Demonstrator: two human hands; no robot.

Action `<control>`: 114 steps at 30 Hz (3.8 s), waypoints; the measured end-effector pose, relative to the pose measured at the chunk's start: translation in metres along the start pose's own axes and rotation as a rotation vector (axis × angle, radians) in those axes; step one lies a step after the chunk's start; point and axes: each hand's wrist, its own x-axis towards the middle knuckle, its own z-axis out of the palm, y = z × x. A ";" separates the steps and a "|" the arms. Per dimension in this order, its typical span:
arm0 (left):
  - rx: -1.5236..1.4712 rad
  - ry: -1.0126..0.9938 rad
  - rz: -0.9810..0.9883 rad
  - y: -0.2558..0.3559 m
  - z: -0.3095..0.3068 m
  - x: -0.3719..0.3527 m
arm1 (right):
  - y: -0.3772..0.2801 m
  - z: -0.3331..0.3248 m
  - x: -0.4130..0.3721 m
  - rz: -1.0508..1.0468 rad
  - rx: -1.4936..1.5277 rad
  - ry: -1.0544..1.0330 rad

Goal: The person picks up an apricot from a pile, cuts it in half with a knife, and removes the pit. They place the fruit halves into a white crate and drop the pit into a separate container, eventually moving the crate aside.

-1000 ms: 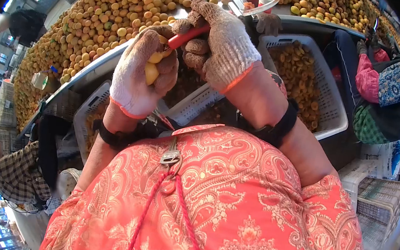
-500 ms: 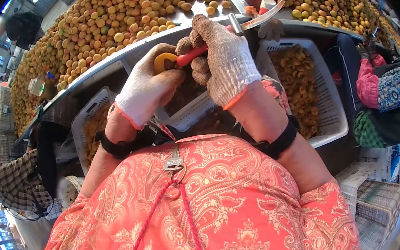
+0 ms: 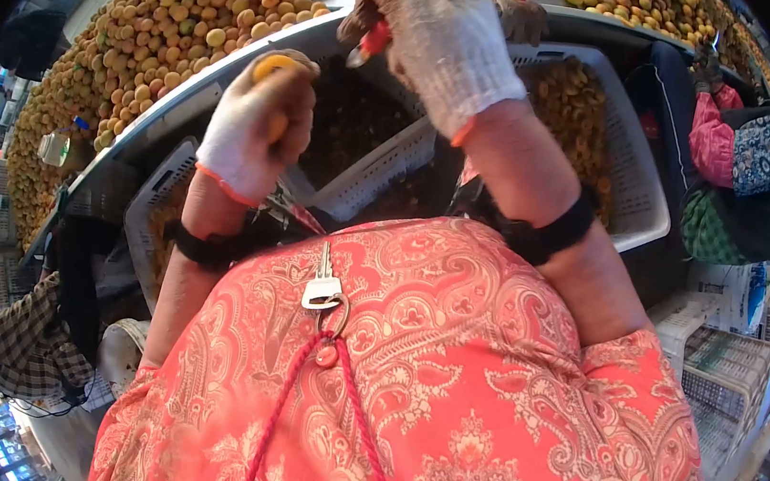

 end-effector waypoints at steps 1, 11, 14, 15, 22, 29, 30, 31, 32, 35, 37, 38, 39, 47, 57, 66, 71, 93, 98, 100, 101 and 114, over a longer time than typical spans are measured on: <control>-0.090 -0.026 0.001 0.001 -0.006 -0.005 | 0.003 -0.001 -0.001 -0.054 -0.132 0.008; -0.354 0.144 -0.113 0.013 0.009 -0.026 | 0.020 0.041 -0.023 -0.524 -0.772 -0.201; -0.379 0.152 -0.037 0.015 0.010 -0.036 | 0.022 0.056 -0.022 -0.731 -0.849 -0.227; -0.407 0.061 -0.002 0.007 0.008 -0.033 | 0.016 0.058 -0.026 -0.662 -0.918 -0.274; 0.110 0.211 0.369 -0.009 0.001 -0.017 | 0.003 0.080 -0.014 -0.375 -0.712 -0.357; 0.193 0.254 0.421 -0.012 -0.004 -0.035 | -0.003 0.086 -0.018 -0.478 -0.704 -0.447; 0.181 0.219 0.442 -0.006 -0.005 -0.038 | -0.003 0.086 -0.019 -0.478 -0.710 -0.449; 0.169 0.183 0.463 -0.001 -0.007 -0.041 | -0.003 0.085 -0.020 -0.432 -0.684 -0.440; 0.161 0.182 0.465 0.004 -0.010 -0.047 | -0.003 0.085 -0.021 -0.384 -0.658 -0.431; -0.116 -0.104 0.126 0.019 -0.019 -0.064 | -0.003 0.085 -0.030 -0.215 -0.525 -0.451; -0.057 -0.113 0.078 0.027 -0.025 -0.077 | -0.003 0.082 -0.031 -0.130 -0.559 -0.476; 0.002 -0.126 0.028 0.031 -0.027 -0.080 | -0.004 0.080 -0.032 -0.043 -0.594 -0.496; 0.030 -0.129 0.040 0.028 -0.030 -0.078 | -0.004 0.079 -0.031 -0.064 -0.651 -0.508; 0.023 0.001 0.023 0.011 -0.014 -0.056 | -0.008 0.080 -0.028 -0.445 -0.913 -0.492; -0.022 0.174 0.177 -0.001 -0.007 -0.046 | 0.010 0.072 -0.023 -0.433 -0.833 -0.475; -0.166 -0.030 0.030 0.015 -0.022 -0.058 | 0.021 0.063 -0.005 0.045 -0.283 -0.654; -0.288 0.000 0.007 0.014 -0.028 -0.053 | 0.021 0.070 -0.004 0.288 0.026 -0.570; 1.205 0.633 0.212 0.044 -0.276 0.076 | 0.136 0.030 0.057 0.703 -0.337 -0.322; 1.559 0.632 -0.110 0.033 -0.257 0.205 | 0.163 0.007 0.068 0.602 -0.496 -0.346; 1.683 0.615 -0.171 0.027 -0.255 0.233 | 0.174 -0.005 0.071 0.488 -0.589 -0.366; 1.728 0.536 -0.271 0.025 -0.254 0.244 | 0.176 -0.008 0.072 0.505 -0.566 -0.365; 0.028 0.099 0.139 0.032 -0.114 0.106 | 0.108 -0.004 0.063 0.288 -0.164 -0.301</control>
